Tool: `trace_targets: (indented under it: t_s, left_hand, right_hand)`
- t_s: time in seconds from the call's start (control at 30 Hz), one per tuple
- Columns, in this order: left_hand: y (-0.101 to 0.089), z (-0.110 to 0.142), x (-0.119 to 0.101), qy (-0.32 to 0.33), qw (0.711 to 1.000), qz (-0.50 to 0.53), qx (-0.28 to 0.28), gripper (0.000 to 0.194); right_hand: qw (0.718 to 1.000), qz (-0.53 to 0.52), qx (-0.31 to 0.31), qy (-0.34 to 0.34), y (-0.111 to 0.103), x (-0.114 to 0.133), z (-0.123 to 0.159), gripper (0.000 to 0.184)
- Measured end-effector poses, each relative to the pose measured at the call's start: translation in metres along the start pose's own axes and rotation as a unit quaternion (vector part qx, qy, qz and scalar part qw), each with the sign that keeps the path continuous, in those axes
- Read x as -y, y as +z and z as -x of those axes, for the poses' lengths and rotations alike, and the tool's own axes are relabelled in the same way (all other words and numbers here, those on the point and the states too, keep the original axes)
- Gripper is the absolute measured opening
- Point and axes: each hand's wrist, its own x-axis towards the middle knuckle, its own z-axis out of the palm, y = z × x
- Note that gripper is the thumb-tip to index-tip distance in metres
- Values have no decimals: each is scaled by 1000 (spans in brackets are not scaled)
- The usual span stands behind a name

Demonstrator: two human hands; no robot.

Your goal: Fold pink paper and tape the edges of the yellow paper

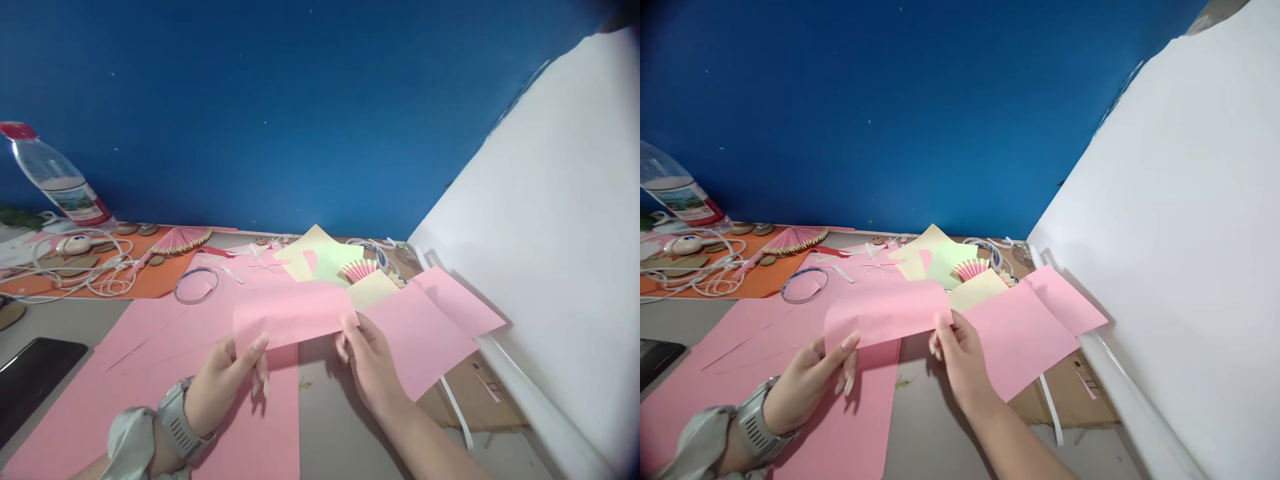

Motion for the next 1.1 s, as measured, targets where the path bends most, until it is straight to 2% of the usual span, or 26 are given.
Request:
trace_targets:
  t_s: [0.07, 0.13, 0.2, 0.27, 0.33, 0.4, 0.5, 0.57, 0.6, 0.7, 0.8, 0.87, 1.0, 1.1]
  left_hand:
    - [-2, -1, 3, -3, 1000, 18, -13, 52]
    - [-3, -2, 5, -2, 999, 36, -27, 52]
    - [-3, -1, 4, 3, 998, 48, -35, 52]
    - [0, 1, 2, 0, 999, 49, -6, 53]
    - [4, 4, -1, -5, 997, 45, 55, 54]
    - [9, 7, -3, -6, 993, 36, 113, 54]
    - [12, 7, -3, -1, 991, 44, 127, 43]
    - [11, 6, -2, 1, 992, 68, 107, 30]
    - [10, 5, -1, 1, 992, 80, 100, 30]
    - [7, 3, 0, -3, 990, 96, 99, 44]
    - [6, 4, 0, 3, 991, 118, 65, 50]
    - [8, 5, 0, 12, 990, 133, 45, 49]
    - [13, 7, -2, 21, 993, 94, 69, 48]
    - [15, 6, -4, 18, 996, 44, 72, 43]
  right_hand:
    - [995, -85, -47, -13, 0, -3, -4, 40]
    - [987, -145, -65, -26, 2, -6, -5, 38]
    - [984, -174, -28, -25, 5, -8, -2, 40]
    - [989, -133, 67, 2, 7, -8, 4, 48]
    - [987, -6, 157, 44, 9, -6, 13, 54]
    - [970, 126, 186, 92, 11, -2, 20, 52]
    - [951, 200, 190, 140, 13, 4, 24, 50]
    - [955, 191, 182, 134, 13, 5, 22, 51]
    - [959, 184, 178, 125, 13, 5, 21, 51]
    - [963, 168, 177, 110, 11, 4, 18, 49]
    - [970, 147, 162, 104, 9, 1, 18, 49]
    - [974, 126, 167, 92, 8, 0, 18, 50]
    - [963, 146, 209, 87, 10, 2, 20, 48]
    - [961, 164, 201, 90, 11, 1, 19, 47]
